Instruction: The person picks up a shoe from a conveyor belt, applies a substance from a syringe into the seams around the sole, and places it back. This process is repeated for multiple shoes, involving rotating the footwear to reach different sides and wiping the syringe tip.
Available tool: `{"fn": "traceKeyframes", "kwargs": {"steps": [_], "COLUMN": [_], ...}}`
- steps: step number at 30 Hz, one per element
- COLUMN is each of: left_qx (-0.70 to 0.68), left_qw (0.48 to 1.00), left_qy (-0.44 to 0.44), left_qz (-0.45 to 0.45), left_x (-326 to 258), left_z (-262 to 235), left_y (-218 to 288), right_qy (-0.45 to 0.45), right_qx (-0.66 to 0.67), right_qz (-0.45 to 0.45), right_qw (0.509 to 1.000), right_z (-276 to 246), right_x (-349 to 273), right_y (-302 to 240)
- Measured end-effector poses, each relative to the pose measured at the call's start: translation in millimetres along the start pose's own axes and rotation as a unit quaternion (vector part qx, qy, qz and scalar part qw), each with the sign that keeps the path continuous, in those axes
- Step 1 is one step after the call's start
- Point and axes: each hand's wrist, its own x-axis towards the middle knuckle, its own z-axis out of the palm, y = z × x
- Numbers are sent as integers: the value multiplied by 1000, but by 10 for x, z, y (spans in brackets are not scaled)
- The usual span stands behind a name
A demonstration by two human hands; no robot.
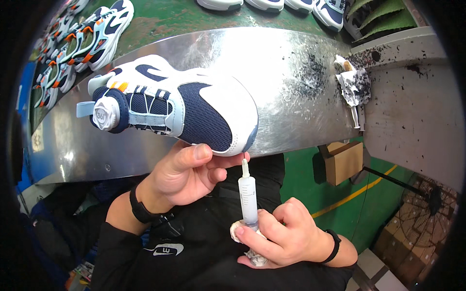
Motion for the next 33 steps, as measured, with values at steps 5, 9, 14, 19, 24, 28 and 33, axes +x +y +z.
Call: {"fn": "traceKeyframes", "kwargs": {"steps": [5,9,14,19,24,28,33], "left_qx": [15,10,34,37,39,41,79], "left_qw": [999,998,990,993,996,996,996], "left_qy": [-38,54,127,102,66,30,21], "left_qz": [-27,-28,-56,-56,-50,-72,-46], "left_x": [-205,-714,-1062,-1012,-1019,-1066,-1053], "left_z": [-151,-244,-351,-464,-520,-512,-449], "left_y": [24,9,-12,-64,-71,2,41], "right_qy": [83,32,89,54,135,86,60], "right_qx": [46,89,284,372,465,571,576], "right_qz": [-10,51,266,250,140,140,150], "right_qw": [995,994,917,892,864,804,801], "right_z": [-23,-39,101,-25,6,-3,13], "right_x": [-13,-79,-339,-274,34,174,262], "right_y": [43,416,511,287,70,-47,-58]}}
